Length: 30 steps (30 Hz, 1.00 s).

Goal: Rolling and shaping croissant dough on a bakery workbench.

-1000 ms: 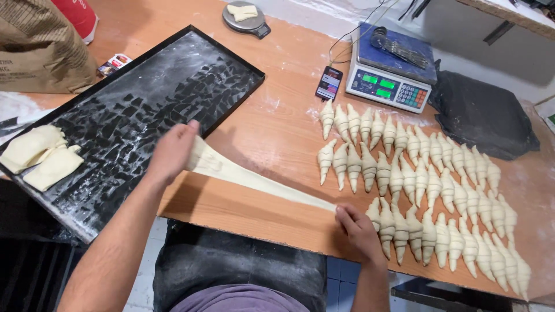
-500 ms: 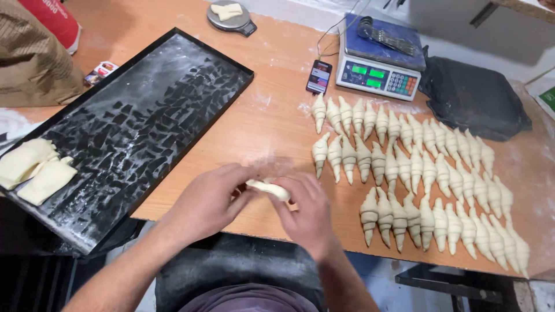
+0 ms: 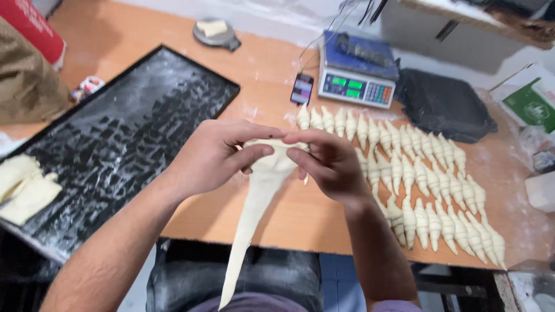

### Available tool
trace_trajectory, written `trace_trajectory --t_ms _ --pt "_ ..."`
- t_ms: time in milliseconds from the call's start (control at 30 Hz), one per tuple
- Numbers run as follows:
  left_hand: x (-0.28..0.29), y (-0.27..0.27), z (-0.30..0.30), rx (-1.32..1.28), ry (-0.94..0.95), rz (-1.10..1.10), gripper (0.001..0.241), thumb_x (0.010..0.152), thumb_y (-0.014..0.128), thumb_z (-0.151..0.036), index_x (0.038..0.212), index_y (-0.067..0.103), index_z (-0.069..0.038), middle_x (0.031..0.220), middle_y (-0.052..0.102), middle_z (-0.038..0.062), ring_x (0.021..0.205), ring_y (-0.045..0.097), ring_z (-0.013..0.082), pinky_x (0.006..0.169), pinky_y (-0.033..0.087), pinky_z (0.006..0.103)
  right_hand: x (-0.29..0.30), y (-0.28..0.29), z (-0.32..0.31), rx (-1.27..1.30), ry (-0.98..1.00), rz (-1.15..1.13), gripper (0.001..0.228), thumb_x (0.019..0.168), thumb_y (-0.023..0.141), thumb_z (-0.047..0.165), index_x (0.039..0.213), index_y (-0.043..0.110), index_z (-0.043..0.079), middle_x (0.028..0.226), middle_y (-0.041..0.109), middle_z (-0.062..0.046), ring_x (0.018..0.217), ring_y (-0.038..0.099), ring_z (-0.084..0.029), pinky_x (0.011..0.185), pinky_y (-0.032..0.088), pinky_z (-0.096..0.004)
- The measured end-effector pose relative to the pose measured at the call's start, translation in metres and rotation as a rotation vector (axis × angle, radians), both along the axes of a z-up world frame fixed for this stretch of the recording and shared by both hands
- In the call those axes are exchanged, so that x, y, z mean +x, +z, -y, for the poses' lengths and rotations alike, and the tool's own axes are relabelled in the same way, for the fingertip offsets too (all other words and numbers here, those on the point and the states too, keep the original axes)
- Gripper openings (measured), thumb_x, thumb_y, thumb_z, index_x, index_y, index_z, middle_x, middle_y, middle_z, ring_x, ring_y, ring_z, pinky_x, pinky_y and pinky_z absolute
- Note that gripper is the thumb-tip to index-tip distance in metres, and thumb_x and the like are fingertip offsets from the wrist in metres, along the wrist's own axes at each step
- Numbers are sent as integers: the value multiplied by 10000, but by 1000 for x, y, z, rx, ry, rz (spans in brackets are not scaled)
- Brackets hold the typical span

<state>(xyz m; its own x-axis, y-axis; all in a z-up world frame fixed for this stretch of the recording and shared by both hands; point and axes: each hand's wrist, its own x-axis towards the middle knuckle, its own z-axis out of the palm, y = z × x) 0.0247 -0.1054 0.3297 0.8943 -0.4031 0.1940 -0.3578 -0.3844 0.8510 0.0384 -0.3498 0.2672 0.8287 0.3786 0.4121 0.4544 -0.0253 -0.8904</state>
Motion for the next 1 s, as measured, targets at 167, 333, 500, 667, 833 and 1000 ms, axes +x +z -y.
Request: trace_trajectory --t_ms 167,333,500,667,833,1000 --pt "31 -20 -6 -95 96 201 205 904 760 -162 1104 797 -138 904 800 33 727 739 103 642 593 264 28 11 -8 -237 -189 163 231 1020 674 -5 1244 713 34 910 728 -64 694 658 -70 605 543 -210" --pt "28 -45 -12 -99 82 579 172 921 764 -97 1092 774 -86 1038 781 74 886 750 175 746 598 284 25 5 -12 -271 -278 457 221 1048 640 13 1256 683 74 1148 722 -71 908 705 -123 750 607 -244" --pt "26 -180 -17 50 115 484 175 877 768 -122 1050 797 -111 1064 764 99 978 746 264 813 601 379 15 -96 -12 -631 -230 374 172 946 743 94 1116 770 107 987 698 -63 929 653 -228 825 557 -356" --pt "-20 -275 -22 449 86 291 341 882 638 -147 1211 720 -106 1299 675 87 1219 631 289 1023 513 434 -46 -192 -29 -802 -277 334 268 905 676 94 1159 759 116 1108 693 -77 1093 649 -283 944 542 -406" --pt "-44 -275 5 745 64 421 614 899 539 -245 1437 464 41 1568 411 191 1480 353 311 1207 236 542 -60 -196 -53 -938 -423 400 623 872 653 260 1381 530 -78 1491 493 -273 1425 395 -441 1185 281 -535" --pt "18 -269 6 587 97 320 732 901 595 -351 1501 381 10 1590 320 182 1526 269 348 1174 118 562 3 -216 -53 -1021 -298 248 784 1025 557 439 1519 360 -136 1616 277 -322 1528 214 -447 1238 123 -528"
